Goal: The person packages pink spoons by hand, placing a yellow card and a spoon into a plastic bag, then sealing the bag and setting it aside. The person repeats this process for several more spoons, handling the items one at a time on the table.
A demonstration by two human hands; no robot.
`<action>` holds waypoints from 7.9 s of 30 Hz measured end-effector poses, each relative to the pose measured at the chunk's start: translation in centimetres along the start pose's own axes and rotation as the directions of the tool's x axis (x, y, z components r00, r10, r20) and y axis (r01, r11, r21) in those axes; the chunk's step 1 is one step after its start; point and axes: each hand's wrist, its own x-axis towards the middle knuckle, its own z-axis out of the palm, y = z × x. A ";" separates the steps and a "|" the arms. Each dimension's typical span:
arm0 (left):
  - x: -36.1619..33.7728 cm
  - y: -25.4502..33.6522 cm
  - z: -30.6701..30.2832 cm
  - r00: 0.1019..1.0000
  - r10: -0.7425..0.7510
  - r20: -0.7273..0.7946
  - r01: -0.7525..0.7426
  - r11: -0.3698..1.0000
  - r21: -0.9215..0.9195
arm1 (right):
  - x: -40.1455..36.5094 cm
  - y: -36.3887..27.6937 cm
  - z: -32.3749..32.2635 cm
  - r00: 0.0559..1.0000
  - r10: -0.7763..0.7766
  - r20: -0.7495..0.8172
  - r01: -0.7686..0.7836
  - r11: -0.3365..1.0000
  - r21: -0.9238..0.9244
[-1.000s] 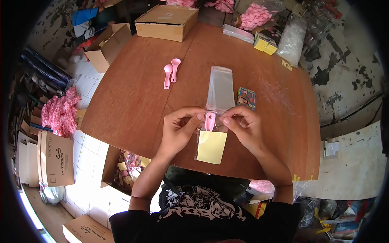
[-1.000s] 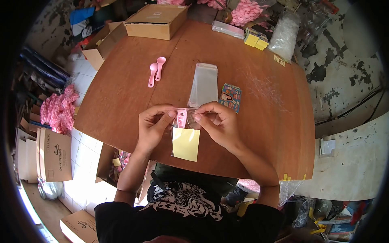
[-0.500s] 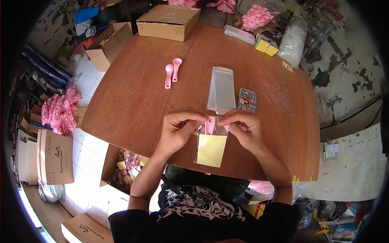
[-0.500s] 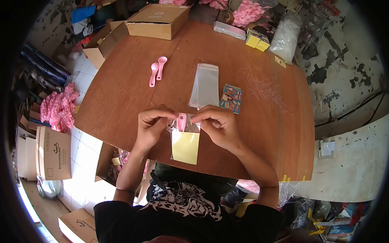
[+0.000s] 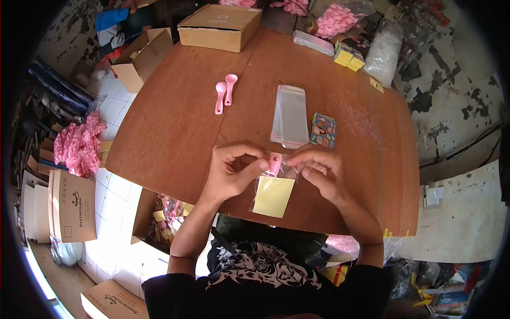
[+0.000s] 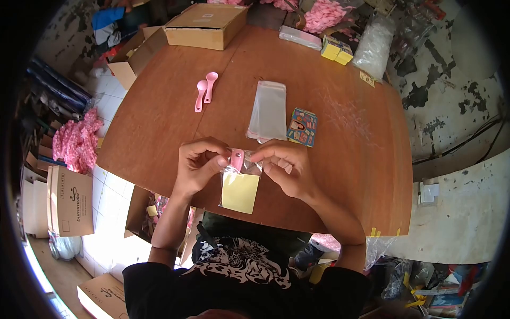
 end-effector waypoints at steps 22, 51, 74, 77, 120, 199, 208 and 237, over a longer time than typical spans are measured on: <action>-17.4 7.8 -13.6 0.916 0.021 -0.400 0.346 0.462 0.816 | 8.8 5.9 -7.7 0.906 0.383 0.181 -0.064 0.546 -0.835; -1.3 -2.7 2.4 0.878 -0.478 -0.037 0.469 0.873 -0.136 | -0.5 3.1 -10.4 0.991 0.100 -0.084 -0.114 0.343 -0.933; -1.5 -1.5 0.8 0.903 -0.430 0.019 0.430 0.898 -0.092 | 2.3 -3.0 -4.0 0.995 0.036 -0.095 -0.077 0.877 -0.475; -1.5 -1.5 0.2 0.901 -0.427 0.070 0.408 0.892 0.194 | 2.0 -3.3 -3.4 0.996 -0.043 -0.078 -0.007 0.834 -0.552; -0.4 -2.1 2.6 0.922 -0.361 0.141 0.341 0.929 0.146 | 0.2 -3.4 -1.8 0.982 0.013 0.188 0.102 0.805 -0.584; -2.2 -1.2 1.4 0.979 -0.195 0.063 0.169 0.942 0.292 | 6.2 -5.1 -1.5 0.952 0.239 0.192 -0.133 0.886 -0.445; -1.9 -1.4 1.6 0.977 -0.205 0.054 0.187 0.954 0.233 | 4.8 -4.3 -0.8 0.962 -0.110 0.251 0.258 0.670 -0.696; -0.6 -1.2 3.7 0.996 0.094 0.008 -0.091 0.933 0.349 | 3.8 -6.3 -5.0 0.915 -0.354 -0.191 0.120 0.693 -0.711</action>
